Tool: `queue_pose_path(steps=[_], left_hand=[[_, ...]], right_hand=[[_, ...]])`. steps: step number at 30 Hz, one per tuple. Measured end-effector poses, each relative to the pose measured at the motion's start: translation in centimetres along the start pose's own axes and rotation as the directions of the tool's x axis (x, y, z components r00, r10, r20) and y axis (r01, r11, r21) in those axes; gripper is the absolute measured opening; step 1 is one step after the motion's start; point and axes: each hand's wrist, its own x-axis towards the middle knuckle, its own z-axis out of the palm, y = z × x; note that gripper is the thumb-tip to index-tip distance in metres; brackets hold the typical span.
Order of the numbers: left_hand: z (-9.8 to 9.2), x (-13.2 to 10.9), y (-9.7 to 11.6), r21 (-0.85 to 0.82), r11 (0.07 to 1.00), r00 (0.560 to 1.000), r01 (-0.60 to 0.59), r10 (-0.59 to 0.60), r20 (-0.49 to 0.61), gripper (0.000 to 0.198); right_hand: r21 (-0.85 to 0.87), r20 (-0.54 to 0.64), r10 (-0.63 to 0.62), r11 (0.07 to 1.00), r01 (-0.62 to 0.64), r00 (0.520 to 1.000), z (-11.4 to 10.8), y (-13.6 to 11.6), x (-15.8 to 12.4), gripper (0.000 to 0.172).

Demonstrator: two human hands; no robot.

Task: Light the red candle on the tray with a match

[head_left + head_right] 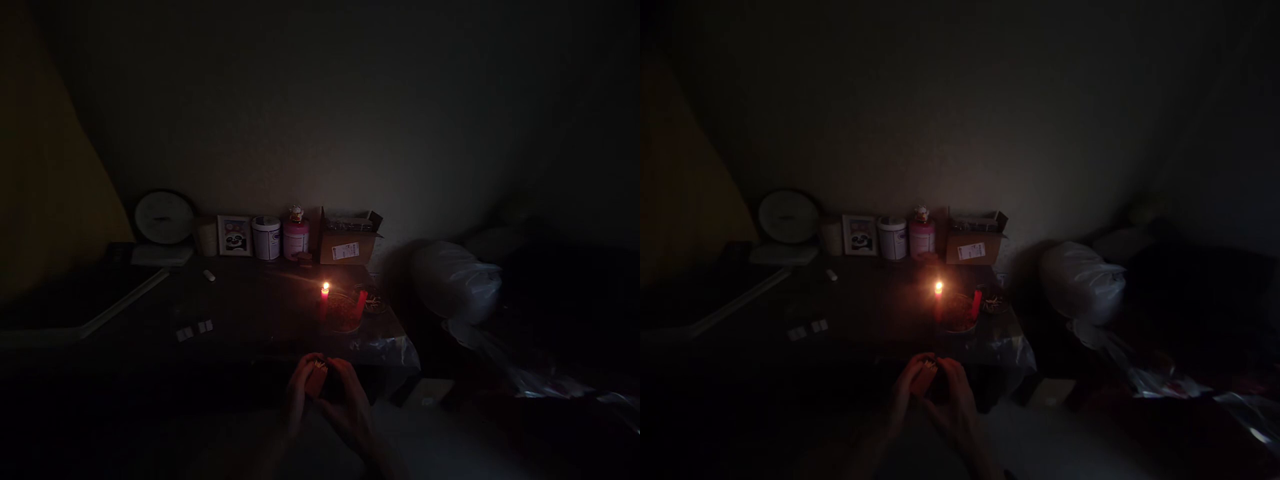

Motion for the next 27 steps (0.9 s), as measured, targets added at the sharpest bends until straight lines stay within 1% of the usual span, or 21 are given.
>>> queue_pose_path(steps=[4,7,9,12,14,17,20,23,25,27], left_hand=[[0.0,0.2,-0.1,0.010,1.000,1.000,-0.022,0.022,-0.007,0.029],[-0.2,0.3,-0.5,0.073,0.996,0.998,-0.054,0.053,0.016,0.025],[-0.2,0.1,-0.7,0.115,0.989,0.995,-0.097,0.095,0.020,0.022],[-0.3,-0.1,-0.8,0.144,0.983,0.992,-0.117,0.123,-0.031,0.020],[-0.4,0.0,-1.0,0.141,0.985,0.991,-0.098,0.109,-0.079,0.018],[-0.7,0.2,-1.2,0.119,0.990,0.992,-0.071,0.082,-0.095,0.018],[-0.7,0.3,-1.0,0.140,0.986,0.994,-0.089,0.097,-0.053,0.022],[-0.6,0.2,-0.5,0.163,0.982,0.995,-0.098,0.098,0.010,0.030],[-0.5,0.3,-0.3,0.154,0.984,0.996,-0.091,0.086,0.038,0.031],[-0.5,0.3,-0.2,0.170,0.977,0.991,-0.127,0.116,0.073,0.030]], right_hand=[[-0.031,0.025,-0.011,0.999,0.012,1.000,0.1,0.5,-0.3,0.057],[-0.015,0.037,-0.018,1.000,0.018,0.999,0.0,0.3,-0.3,0.056],[-0.001,0.031,-0.022,1.000,0.022,0.999,0.0,0.0,-0.3,0.052],[0.011,0.030,-0.013,1.000,0.013,0.999,-0.2,-0.6,-0.2,0.043],[0.020,0.033,0.007,1.000,-0.007,0.999,-0.2,-1.0,-0.1,0.038],[0.045,0.039,0.038,0.998,-0.040,0.998,-0.4,-1.3,0.0,0.036],[0.098,0.057,0.078,0.992,-0.083,0.995,-0.8,-1.4,0.1,0.034],[0.147,0.053,0.148,0.977,-0.155,0.988,-1.4,-1.3,0.4,0.033],[0.163,0.037,0.194,0.967,-0.198,0.980,-1.7,-1.4,0.6,0.034],[0.167,0.038,0.238,0.956,-0.241,0.970,-2.0,-1.6,0.8,0.033]])
